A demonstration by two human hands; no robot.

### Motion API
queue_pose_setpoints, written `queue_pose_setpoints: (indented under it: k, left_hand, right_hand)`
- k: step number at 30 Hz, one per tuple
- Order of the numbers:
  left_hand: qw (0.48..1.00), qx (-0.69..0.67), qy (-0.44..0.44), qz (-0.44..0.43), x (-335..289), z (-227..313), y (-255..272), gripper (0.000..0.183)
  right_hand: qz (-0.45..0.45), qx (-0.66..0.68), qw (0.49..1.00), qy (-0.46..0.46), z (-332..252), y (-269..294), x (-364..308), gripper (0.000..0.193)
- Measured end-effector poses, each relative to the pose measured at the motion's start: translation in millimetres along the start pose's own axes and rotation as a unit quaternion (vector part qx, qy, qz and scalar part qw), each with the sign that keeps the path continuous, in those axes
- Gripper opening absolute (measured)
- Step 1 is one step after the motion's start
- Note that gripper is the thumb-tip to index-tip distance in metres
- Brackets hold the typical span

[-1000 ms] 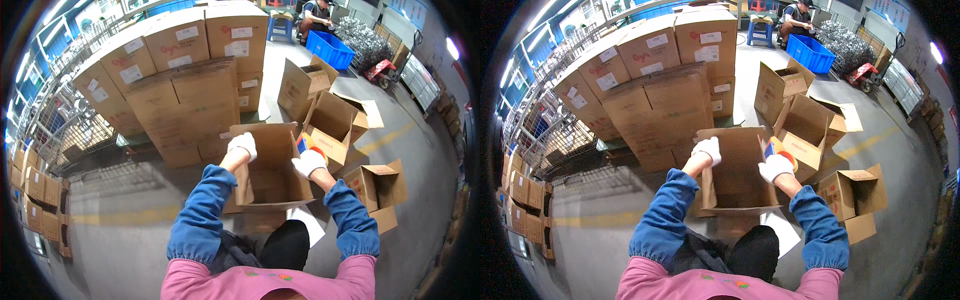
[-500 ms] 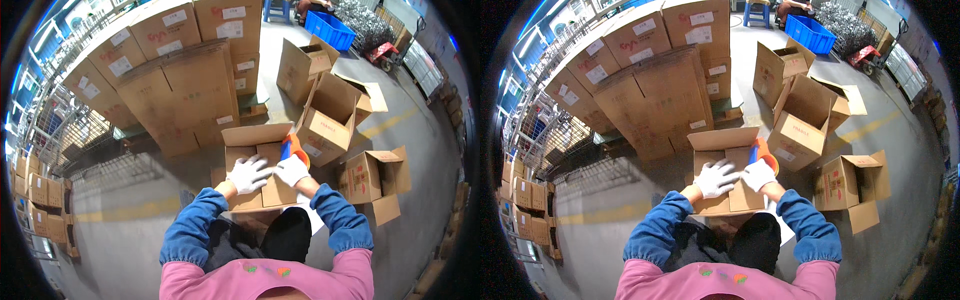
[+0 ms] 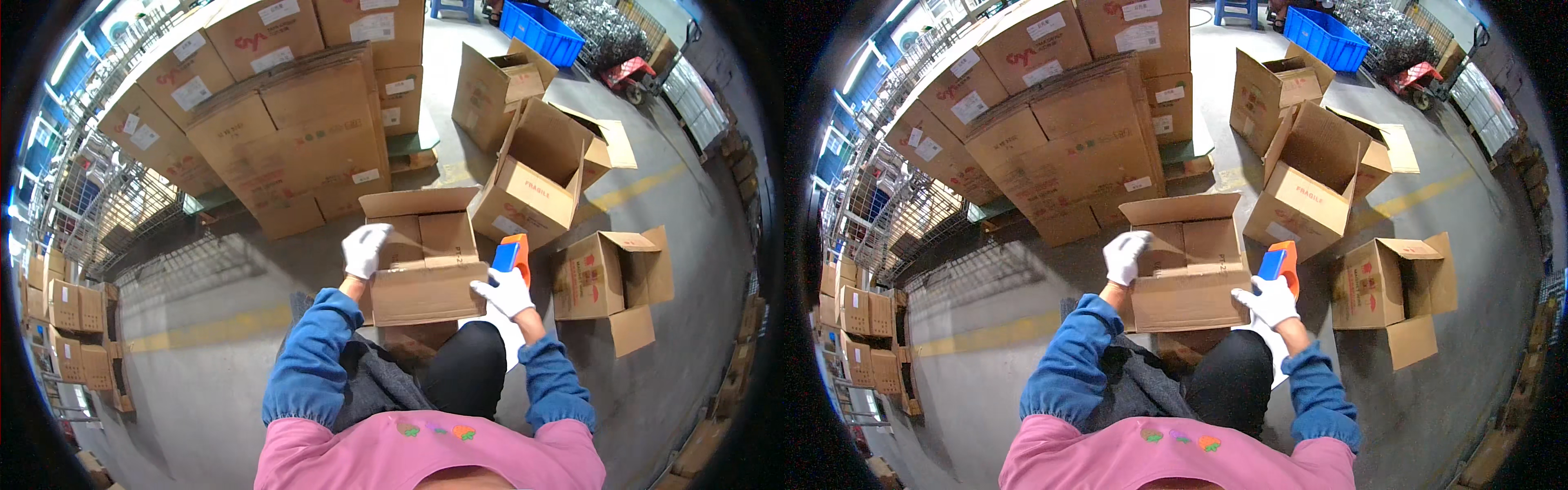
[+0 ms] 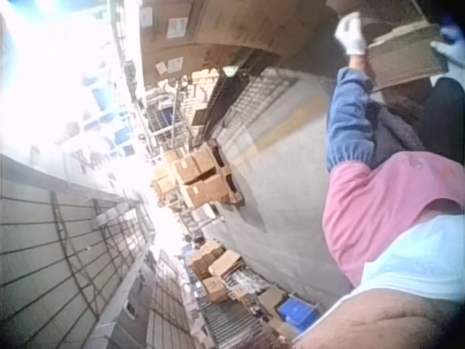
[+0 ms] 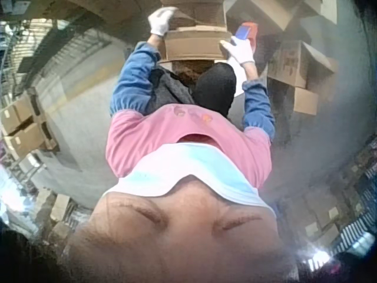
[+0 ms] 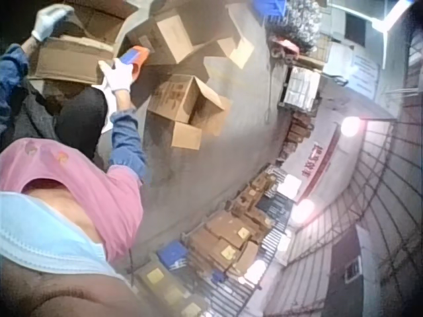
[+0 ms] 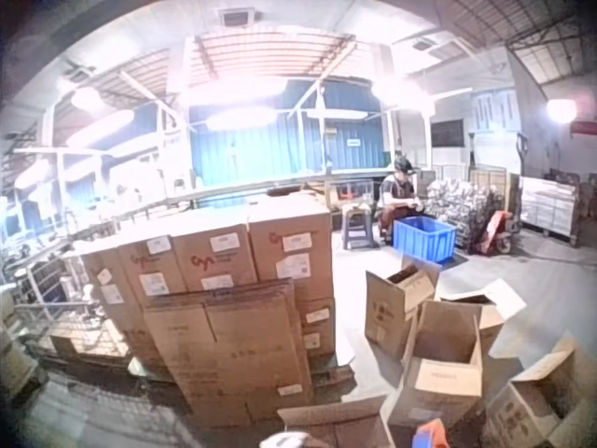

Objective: The person assembles and seals cardboard boxes using a tape dispenser.

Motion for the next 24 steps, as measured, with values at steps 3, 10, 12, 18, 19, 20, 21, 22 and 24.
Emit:
queue_pose_setpoints:
  k: [3,10,12,18,19,20,21,22,24]
  left_hand:
    - [0.964,-0.155,0.102,0.191,16.9,-11.9,24.5,0.028]
    - [0.960,0.181,0.170,-0.127,17.6,4.7,4.9,0.039]
    - [0.905,0.390,0.072,-0.156,0.6,20.1,-6.6,0.037]
    - [0.921,0.373,0.081,-0.073,-31.5,7.3,-11.7,0.062]
    - [0.913,0.392,0.084,-0.075,-31.1,6.7,-11.0,0.064]
    - [0.905,0.410,0.087,-0.076,-30.5,6.2,-9.2,0.067]
    - [0.905,0.410,0.091,-0.071,-30.8,3.7,-7.4,0.067]
    - [0.903,0.419,0.071,-0.069,-30.2,2.3,-7.6,0.067]
    - [0.899,0.428,0.057,-0.076,-30.3,-0.4,-6.4,0.067]
  right_hand:
    - [-0.009,0.041,0.999,-0.034,18.9,-31.6,19.8,0.048]
    - [-0.075,0.195,0.975,-0.080,22.3,-35.9,16.9,0.037]
    - [-0.030,0.307,0.946,-0.105,35.3,-39.8,15.2,0.029]
    - [0.217,0.322,0.921,0.017,36.2,23.0,25.3,0.055]
    - [0.242,0.320,0.913,0.078,23.1,40.5,28.5,0.068]
    - [0.187,0.386,0.896,0.113,9.8,50.9,33.4,0.078]
    - [0.132,0.448,0.872,0.146,-8.6,63.1,35.9,0.089]
    - [0.075,0.424,0.889,0.158,-21.8,68.7,42.0,0.099]
    - [-0.028,0.418,0.888,0.187,-51.1,62.0,47.7,0.094]
Point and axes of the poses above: each hand's wrist, its own x-axis towards the middle knuckle, its own y-axis out of the back of the hand, z = x × y, the point moved 4 cm from there along x, towards the middle knuckle, and after that the axes turned 2 degrees about -x, right-handed, at the moved point
